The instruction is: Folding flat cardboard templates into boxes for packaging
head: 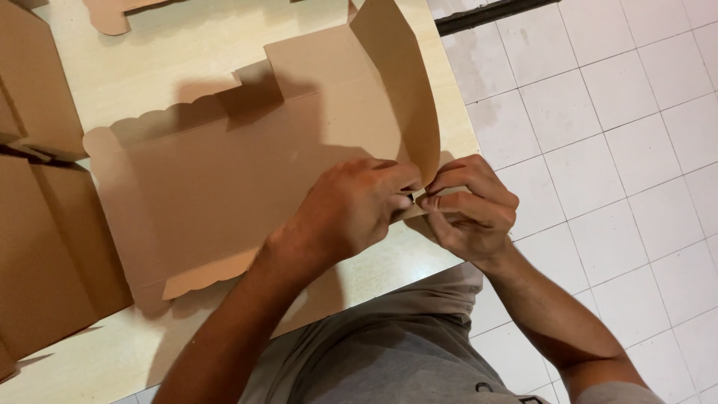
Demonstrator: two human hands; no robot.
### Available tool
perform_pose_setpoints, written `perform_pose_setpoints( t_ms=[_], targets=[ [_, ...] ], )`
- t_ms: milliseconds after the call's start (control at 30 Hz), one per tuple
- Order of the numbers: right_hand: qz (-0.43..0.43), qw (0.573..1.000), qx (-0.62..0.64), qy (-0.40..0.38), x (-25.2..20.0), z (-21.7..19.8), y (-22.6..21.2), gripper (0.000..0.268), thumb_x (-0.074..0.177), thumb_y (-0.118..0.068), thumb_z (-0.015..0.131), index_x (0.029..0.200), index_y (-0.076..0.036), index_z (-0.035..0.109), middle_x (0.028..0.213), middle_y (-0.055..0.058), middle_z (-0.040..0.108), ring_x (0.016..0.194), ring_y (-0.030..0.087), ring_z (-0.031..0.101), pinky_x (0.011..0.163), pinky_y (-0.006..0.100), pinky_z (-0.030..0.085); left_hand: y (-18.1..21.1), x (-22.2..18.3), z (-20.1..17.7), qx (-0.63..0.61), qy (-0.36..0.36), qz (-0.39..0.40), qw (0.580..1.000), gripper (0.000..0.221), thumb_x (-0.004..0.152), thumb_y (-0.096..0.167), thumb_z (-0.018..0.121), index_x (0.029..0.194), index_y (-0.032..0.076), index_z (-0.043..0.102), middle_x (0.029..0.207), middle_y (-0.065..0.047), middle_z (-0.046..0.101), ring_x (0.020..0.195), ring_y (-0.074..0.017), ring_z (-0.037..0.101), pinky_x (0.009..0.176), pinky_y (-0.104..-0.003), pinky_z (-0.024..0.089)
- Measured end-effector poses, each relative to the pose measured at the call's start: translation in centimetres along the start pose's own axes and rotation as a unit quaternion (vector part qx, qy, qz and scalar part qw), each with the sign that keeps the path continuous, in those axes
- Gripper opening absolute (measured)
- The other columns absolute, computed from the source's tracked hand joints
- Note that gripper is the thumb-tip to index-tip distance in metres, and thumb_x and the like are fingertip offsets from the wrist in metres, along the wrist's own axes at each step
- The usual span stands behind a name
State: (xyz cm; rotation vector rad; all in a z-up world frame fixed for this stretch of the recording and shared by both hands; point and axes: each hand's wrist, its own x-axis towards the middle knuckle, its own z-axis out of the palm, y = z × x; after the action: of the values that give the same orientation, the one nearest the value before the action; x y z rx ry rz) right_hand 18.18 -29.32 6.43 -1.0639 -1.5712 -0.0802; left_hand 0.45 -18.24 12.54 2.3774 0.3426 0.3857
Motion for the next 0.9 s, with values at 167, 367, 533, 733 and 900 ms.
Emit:
perform_pose_setpoints(
  t_ms=[167,367,533,733,900],
  targets=[
    [0.024,0.999,0.021,-0.006,0.0,0.0,0.2,0.021,0.082,0.006,0.082,0.067,-0.006,0.072,0.076,0.011,0.067,0.071,0.027,0.061,0.071,0.039,0.052,-1.4,2.1,-0.2,-0.177,0.005,-0.037,0.983,0.015,0.094,0.007,0.065,0.079,0.006,0.064,0.065,-0.014,0.067,0.063,-0.0310,0.070,0.062,-0.040,0.054],
    [0.022,0.999,-0.017,-0.025,0.8,-0.6,-0.1,0.020,0.083,0.005,0.080,0.071,-0.009,0.074,0.099,0.011,0.065,0.091,0.028,0.053,0.084,0.041,0.046,-2.6,4.5,0.5,-0.170,-0.102,-0.192,0.961,0.009,0.086,0.013,0.071,0.079,0.015,0.077,0.067,-0.002,0.073,0.069,-0.0197,0.072,0.065,-0.033,0.057],
    [0.062,0.991,-0.033,-0.112,1.4,-1.8,-0.5,0.021,0.081,0.009,0.075,0.091,-0.009,0.073,0.089,0.005,0.063,0.083,0.023,0.051,0.083,0.038,0.047,-4.7,4.9,1.8,-0.162,-0.147,-0.179,0.959,0.011,0.084,0.015,0.069,0.078,0.013,0.079,0.065,-0.005,0.072,0.065,-0.0226,0.071,0.064,-0.036,0.056],
    [0.079,0.973,0.002,-0.218,3.1,-2.5,-0.4,0.028,0.069,0.017,0.072,0.087,-0.004,0.072,0.079,0.011,0.055,0.075,0.031,0.051,0.073,0.042,0.049,-5.0,4.6,1.9,-0.221,-0.150,-0.175,0.948,0.013,0.084,0.015,0.069,0.079,0.007,0.078,0.065,-0.008,0.070,0.064,-0.0195,0.065,0.063,-0.035,0.055],
    [0.079,0.954,-0.013,-0.288,5.0,-2.6,-1.3,0.022,0.077,0.012,0.077,0.089,-0.006,0.072,0.074,0.007,0.047,0.074,0.030,0.052,0.074,0.041,0.050,-5.1,4.9,1.6,-0.229,-0.163,-0.179,0.943,0.019,0.086,0.019,0.066,0.085,0.006,0.080,0.068,-0.008,0.072,0.068,-0.0185,0.067,0.070,-0.036,0.058]
  ],
)
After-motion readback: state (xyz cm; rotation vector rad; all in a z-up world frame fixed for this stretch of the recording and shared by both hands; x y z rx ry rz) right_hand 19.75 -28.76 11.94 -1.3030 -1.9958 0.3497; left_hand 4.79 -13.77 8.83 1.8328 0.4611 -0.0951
